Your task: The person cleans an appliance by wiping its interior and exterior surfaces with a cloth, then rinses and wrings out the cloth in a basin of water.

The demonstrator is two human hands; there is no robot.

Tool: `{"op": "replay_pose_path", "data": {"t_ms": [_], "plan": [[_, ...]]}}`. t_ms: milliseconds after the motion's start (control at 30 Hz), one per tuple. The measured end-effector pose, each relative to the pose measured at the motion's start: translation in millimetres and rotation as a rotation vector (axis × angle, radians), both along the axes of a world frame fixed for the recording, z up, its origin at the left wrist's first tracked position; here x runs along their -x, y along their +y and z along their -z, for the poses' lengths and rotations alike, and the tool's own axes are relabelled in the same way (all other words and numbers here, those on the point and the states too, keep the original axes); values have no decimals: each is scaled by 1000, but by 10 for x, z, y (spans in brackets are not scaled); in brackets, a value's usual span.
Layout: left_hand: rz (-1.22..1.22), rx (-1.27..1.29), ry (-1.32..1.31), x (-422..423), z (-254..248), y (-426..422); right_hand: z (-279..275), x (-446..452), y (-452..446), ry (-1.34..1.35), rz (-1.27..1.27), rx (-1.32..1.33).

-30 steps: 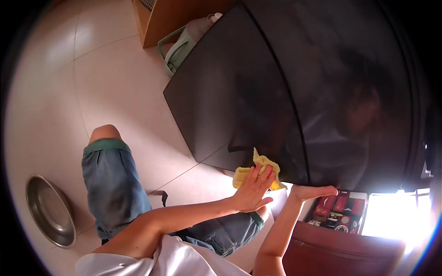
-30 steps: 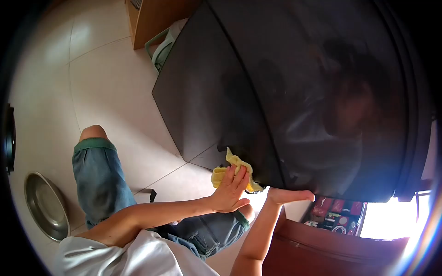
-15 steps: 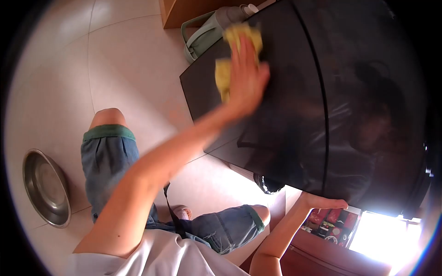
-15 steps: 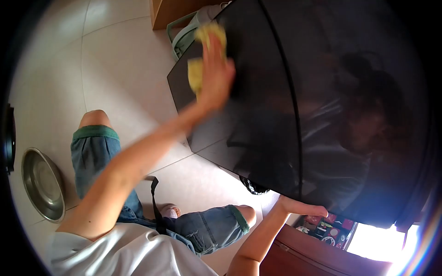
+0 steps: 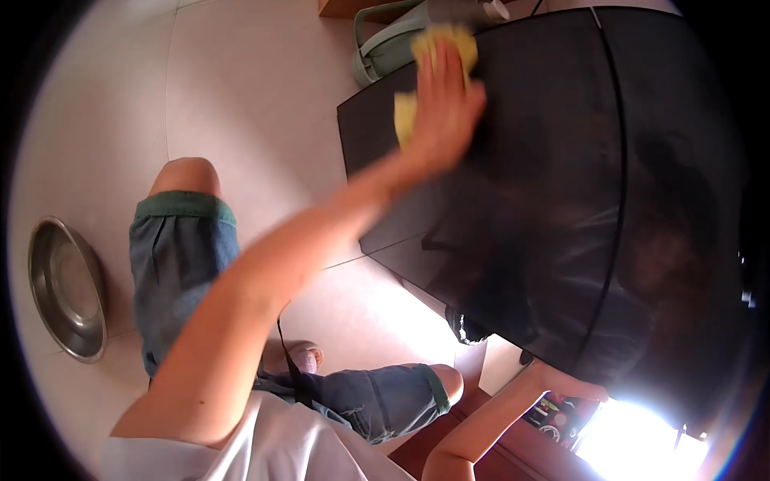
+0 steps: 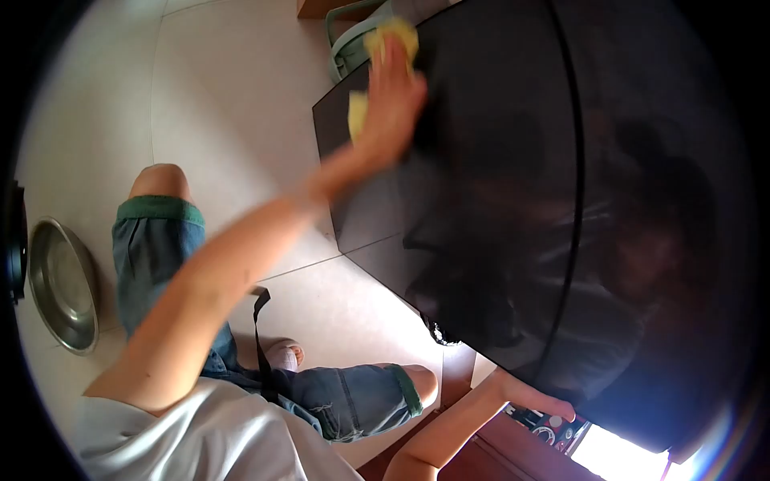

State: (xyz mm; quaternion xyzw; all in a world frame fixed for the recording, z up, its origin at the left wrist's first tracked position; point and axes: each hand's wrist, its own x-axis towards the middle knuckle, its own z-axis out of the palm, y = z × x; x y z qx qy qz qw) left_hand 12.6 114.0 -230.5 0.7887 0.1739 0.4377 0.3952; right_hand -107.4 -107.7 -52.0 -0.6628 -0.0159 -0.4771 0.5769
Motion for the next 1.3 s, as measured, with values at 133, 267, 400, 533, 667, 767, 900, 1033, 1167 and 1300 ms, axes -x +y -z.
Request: {"op": "replay_pose_path", "data": {"t_ms": [133, 267, 400, 533, 667, 767, 900, 1033, 1167, 1300], "plan": [[91, 270, -60, -135, 279, 80, 66, -102, -52, 23, 1, -58], [340, 314, 206, 1104, 419, -1339, 112, -149, -363, -57, 64, 26], [658, 371, 307, 2133, 410, -2258, 72, -109, -367, -67, 59, 37], [514, 374, 419, 1666, 367, -1935, 59, -70, -316, -53, 51, 40], [39, 157, 118, 233, 779, -496, 81, -38, -288, -26, 43, 27], [181, 405, -138, -240, 696, 534, 124, -26, -238, -11, 41, 36], [190, 386, 157, 487, 1196, -778, 203, -134, -292, 23, 41, 64], [569, 428, 547, 1875, 1046, -2283, 171, -40, -341, 13, 35, 64], [457, 124, 715, 1716, 853, -2249, 165, 7, -355, 8, 36, 74], [-21, 319, 333, 459, 1338, -914, 233, -90, -279, 34, 37, 96]]}}
